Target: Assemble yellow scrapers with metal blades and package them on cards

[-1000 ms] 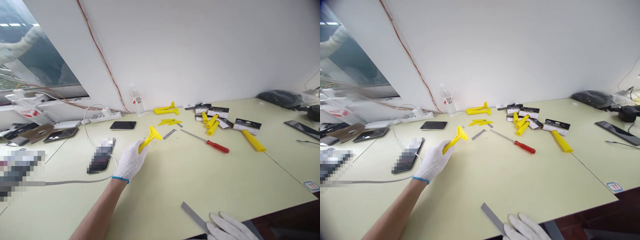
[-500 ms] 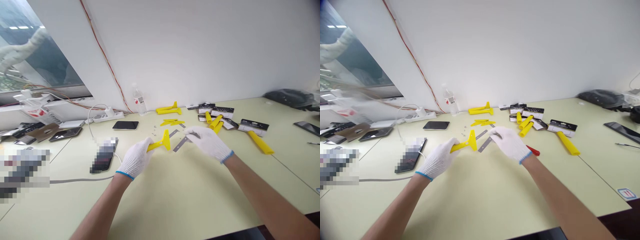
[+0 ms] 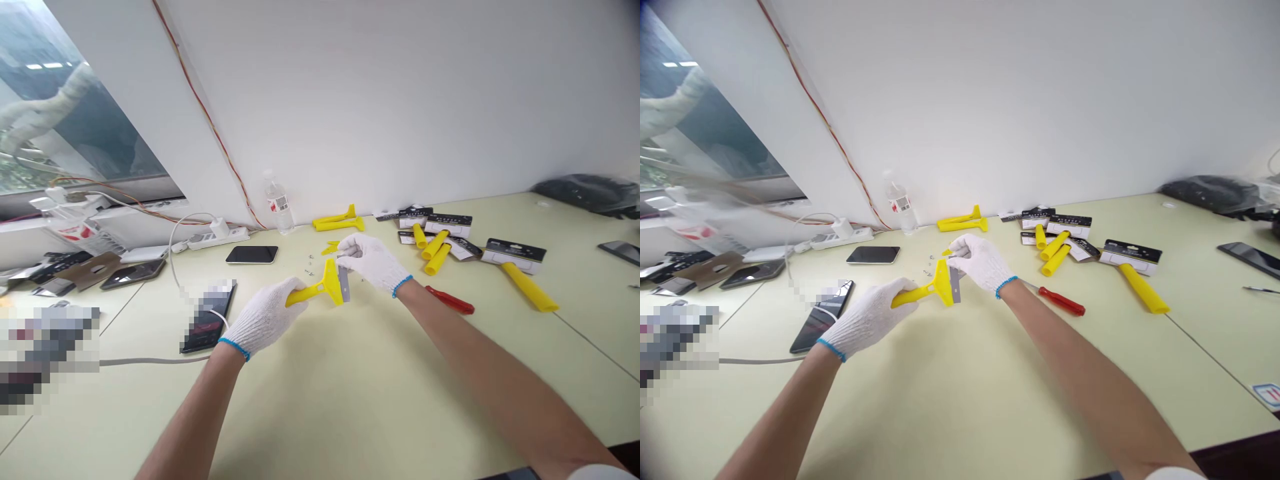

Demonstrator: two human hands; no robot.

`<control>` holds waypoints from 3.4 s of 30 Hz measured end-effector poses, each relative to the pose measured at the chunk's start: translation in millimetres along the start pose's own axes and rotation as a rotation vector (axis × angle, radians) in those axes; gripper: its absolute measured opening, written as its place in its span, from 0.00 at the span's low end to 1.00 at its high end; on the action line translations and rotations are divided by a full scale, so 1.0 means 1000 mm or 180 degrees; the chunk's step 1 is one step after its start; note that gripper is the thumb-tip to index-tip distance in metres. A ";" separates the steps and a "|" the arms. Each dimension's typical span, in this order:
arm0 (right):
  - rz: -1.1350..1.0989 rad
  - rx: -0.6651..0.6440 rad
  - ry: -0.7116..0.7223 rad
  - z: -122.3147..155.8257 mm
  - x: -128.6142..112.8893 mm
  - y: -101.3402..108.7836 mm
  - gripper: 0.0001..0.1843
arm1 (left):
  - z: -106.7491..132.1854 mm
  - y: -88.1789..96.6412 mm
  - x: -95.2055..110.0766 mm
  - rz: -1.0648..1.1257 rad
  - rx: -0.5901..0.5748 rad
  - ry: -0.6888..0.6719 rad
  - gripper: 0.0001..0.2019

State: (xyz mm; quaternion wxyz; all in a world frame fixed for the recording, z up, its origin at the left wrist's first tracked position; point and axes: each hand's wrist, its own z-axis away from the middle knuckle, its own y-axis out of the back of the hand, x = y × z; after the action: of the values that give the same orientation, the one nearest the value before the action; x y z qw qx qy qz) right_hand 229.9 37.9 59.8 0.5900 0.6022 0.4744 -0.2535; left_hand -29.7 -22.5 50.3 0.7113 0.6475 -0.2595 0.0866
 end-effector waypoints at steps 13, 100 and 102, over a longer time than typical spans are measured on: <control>-0.1013 0.0025 -0.0346 0.004 0.017 -0.006 0.15 | 0.002 -0.012 -0.011 0.0027 0.0076 0.0073 0.15; -0.0856 -0.0394 -0.1222 0.057 0.026 -0.027 0.14 | 0.011 -0.028 0.009 -0.0403 -0.0163 -0.0072 0.15; -0.0839 -0.0401 -0.1232 0.057 0.026 -0.027 0.14 | 0.011 -0.028 0.009 -0.0398 -0.0172 -0.0106 0.15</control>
State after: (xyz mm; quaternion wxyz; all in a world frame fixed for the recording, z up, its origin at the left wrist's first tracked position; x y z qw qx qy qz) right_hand 231.8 -13.3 14.4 0.6681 0.4372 0.4419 -0.4088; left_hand -12.0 -38.9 30.5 0.7281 0.6443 -0.2326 0.0241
